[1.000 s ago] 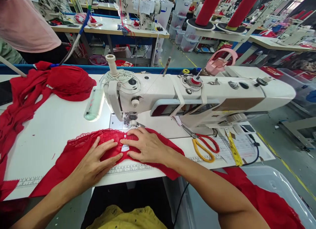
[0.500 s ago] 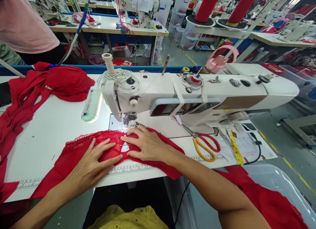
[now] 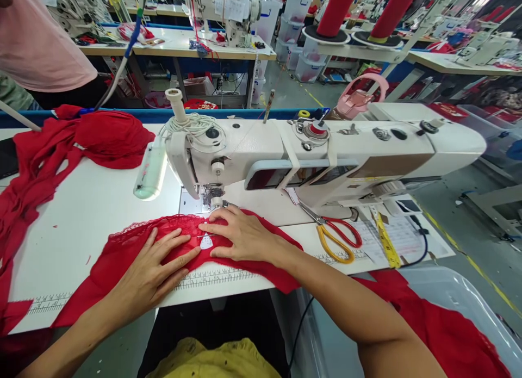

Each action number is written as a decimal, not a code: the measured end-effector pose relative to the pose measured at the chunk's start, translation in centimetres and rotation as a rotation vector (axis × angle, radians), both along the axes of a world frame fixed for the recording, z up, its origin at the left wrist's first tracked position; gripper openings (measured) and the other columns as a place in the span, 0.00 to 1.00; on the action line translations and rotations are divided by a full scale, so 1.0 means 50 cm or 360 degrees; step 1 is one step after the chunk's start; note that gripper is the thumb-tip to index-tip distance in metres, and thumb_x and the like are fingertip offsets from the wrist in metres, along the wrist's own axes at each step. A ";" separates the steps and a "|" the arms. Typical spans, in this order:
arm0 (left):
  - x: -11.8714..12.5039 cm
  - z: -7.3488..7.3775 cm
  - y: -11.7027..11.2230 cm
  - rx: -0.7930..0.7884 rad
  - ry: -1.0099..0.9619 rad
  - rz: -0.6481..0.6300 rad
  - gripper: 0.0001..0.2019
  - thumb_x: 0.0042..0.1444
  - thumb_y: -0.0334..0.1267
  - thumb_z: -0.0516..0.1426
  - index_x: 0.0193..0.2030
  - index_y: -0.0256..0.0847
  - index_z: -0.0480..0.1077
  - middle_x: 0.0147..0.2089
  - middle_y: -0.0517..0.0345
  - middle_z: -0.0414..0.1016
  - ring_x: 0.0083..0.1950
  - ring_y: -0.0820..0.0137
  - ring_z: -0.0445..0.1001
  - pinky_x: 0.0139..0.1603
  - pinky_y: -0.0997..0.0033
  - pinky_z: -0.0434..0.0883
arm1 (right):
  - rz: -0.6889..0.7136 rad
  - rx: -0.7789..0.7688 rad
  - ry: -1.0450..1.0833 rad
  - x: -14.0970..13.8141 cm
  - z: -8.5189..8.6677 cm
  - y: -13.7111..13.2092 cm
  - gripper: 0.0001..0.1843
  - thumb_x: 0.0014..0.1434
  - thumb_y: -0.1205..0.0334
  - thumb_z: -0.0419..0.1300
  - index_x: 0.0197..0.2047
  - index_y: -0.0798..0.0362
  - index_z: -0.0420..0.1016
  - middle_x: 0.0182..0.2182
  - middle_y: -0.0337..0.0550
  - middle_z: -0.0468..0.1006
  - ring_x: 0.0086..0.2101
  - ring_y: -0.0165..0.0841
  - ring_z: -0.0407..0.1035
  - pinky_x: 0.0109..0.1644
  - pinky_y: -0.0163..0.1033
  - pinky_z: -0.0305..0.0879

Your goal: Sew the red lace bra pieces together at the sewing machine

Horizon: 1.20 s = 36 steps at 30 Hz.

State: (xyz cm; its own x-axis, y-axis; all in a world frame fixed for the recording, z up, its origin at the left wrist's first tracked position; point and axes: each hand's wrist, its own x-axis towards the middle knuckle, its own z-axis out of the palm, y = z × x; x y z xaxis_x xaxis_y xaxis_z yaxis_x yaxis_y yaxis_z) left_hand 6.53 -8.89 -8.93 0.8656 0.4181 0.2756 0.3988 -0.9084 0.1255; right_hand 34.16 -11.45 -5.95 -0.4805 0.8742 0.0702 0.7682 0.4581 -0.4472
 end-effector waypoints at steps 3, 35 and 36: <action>0.000 0.000 0.000 0.0033 0.0016 0.0005 0.21 0.68 0.37 0.52 0.67 0.49 0.63 0.66 0.47 0.67 0.70 0.51 0.60 0.68 0.30 0.54 | -0.0007 -0.0039 0.0014 0.002 0.005 0.004 0.32 0.59 0.48 0.67 0.64 0.39 0.68 0.58 0.42 0.69 0.54 0.40 0.63 0.53 0.47 0.70; 0.055 0.002 0.006 -0.0411 -0.0630 0.0149 0.12 0.67 0.27 0.51 0.52 0.39 0.70 0.55 0.49 0.74 0.59 0.66 0.72 0.62 0.62 0.72 | 0.0085 0.0465 -0.0204 -0.026 -0.025 -0.023 0.14 0.69 0.60 0.54 0.54 0.47 0.75 0.49 0.47 0.75 0.46 0.38 0.65 0.26 0.33 0.54; 0.055 0.001 0.006 -0.0418 -0.0624 0.0148 0.12 0.67 0.27 0.51 0.53 0.40 0.70 0.55 0.49 0.74 0.59 0.66 0.72 0.62 0.62 0.72 | 0.0077 0.0456 -0.0220 -0.027 -0.026 -0.024 0.14 0.69 0.60 0.54 0.55 0.47 0.74 0.50 0.48 0.74 0.47 0.39 0.64 0.26 0.33 0.54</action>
State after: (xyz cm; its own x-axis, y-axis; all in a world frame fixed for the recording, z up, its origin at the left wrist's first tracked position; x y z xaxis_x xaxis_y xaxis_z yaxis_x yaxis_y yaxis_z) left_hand 9.27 -8.58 -8.87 0.6731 0.5880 0.4487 0.3535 -0.7886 0.5031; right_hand 32.83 -12.63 -7.24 -0.5432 0.8041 0.2414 0.7869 0.5879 -0.1875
